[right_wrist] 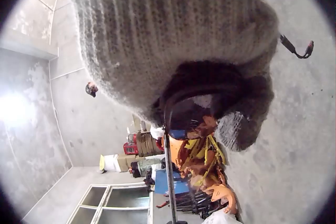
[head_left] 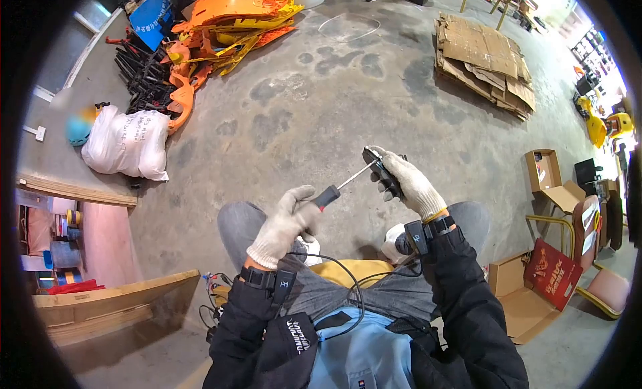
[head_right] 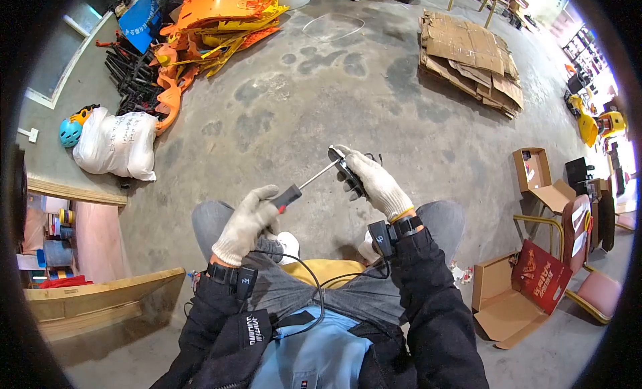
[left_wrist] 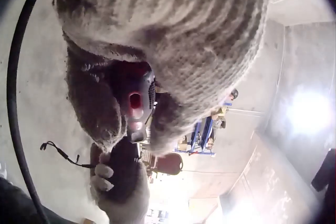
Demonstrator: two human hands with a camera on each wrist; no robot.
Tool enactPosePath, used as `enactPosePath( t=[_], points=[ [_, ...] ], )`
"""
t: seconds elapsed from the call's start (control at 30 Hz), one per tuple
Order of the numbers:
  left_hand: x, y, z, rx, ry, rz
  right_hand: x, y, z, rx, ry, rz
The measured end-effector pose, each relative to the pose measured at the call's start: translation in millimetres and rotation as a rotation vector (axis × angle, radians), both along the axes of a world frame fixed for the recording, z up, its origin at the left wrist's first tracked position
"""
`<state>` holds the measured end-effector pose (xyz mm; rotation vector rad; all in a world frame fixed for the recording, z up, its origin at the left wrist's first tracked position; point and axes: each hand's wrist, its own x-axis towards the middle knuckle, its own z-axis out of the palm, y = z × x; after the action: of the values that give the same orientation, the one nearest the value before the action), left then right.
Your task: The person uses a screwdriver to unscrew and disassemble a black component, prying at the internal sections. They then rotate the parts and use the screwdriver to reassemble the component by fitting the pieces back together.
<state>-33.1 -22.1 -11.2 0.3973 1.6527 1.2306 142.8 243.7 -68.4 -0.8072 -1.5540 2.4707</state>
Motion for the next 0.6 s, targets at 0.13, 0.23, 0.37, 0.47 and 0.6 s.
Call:
enactPosePath(
  t=[0.13, 0.23, 0.37, 0.47, 0.6],
  points=[
    [8, 2, 13, 0.006, 0.031, -0.009, 1, 3, -3, 0.026, 0.003, 0.009],
    [-3, 0, 15, 0.014, -0.14, 0.008, 2, 2, -2, 0.045, -0.004, 0.058],
    [2, 1, 7, -0.089, -0.119, -0.013, 1, -1, 0, 0.064, -0.034, 0.024],
    [10, 1, 12, -0.07, 0.036, -0.082, 1, -1, -2, 0.057, -0.028, 0.001],
    [7, 0, 6, 0.047, -0.01, 0.078, 0, -2, 3, 0.034, -0.033, -0.004]
  ],
)
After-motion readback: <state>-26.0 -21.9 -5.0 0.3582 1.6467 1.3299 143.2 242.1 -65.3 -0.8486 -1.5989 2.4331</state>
